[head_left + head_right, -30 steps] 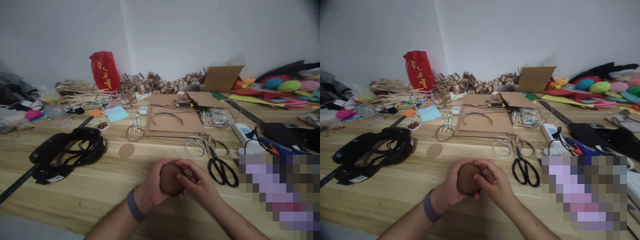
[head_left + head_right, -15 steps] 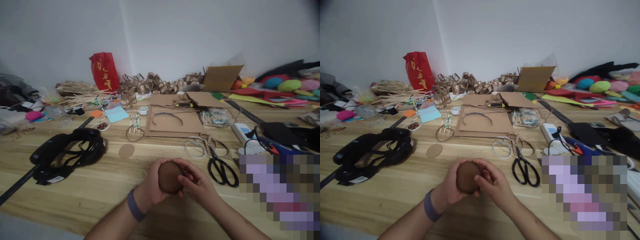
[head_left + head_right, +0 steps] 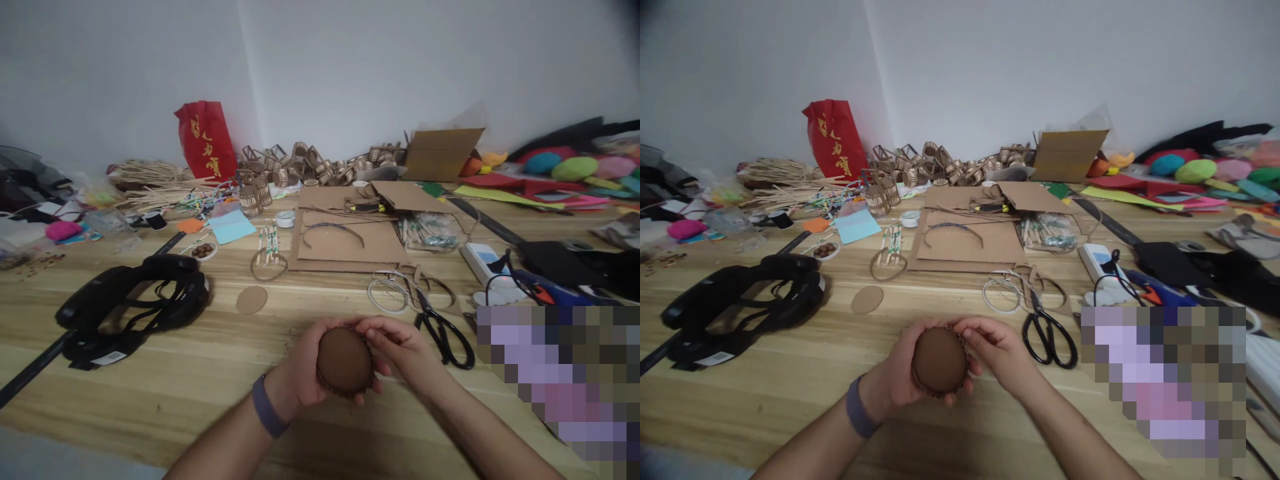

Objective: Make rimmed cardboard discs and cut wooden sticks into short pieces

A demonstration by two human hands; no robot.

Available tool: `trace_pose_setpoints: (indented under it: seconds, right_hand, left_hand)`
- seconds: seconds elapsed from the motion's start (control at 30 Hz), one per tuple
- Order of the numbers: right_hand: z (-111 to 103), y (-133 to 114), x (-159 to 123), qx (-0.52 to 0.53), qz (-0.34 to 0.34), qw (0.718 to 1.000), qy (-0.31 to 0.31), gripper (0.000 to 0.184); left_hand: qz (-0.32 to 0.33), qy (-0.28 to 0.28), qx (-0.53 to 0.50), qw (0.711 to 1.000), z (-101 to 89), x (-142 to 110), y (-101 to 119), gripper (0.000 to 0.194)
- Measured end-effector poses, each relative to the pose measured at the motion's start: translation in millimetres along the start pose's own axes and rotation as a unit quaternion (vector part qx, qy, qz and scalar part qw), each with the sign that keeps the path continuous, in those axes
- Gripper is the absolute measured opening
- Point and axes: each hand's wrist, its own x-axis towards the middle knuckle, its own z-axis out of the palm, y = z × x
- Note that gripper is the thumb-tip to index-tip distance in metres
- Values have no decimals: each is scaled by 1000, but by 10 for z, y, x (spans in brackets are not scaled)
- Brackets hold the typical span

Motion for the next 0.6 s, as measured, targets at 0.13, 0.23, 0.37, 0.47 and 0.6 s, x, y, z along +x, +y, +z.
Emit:
trace_pose_setpoints:
  seconds: [0.13,0.23,0.37,0.47,0.6]
  right_hand:
    - [-55,-94,-1,-130,-77,988,-20,19]
    - [-119,-140,8,-270,-190,943,-31,15]
    - [-185,-162,25,-377,-290,878,-57,18]
    - [-206,-170,24,-419,-316,847,-80,20]
    - [-226,-170,6,-447,-310,831,-117,21]
  left_hand:
    - [-24,-17,7,1000,-45,24,-3,48]
    - [-40,-30,7,999,-96,47,-19,48]
    - [-62,-44,9,997,-176,73,-52,53]
    - [-73,-46,16,996,-212,86,-64,54]
    - [-98,-32,24,994,-205,85,-61,50]
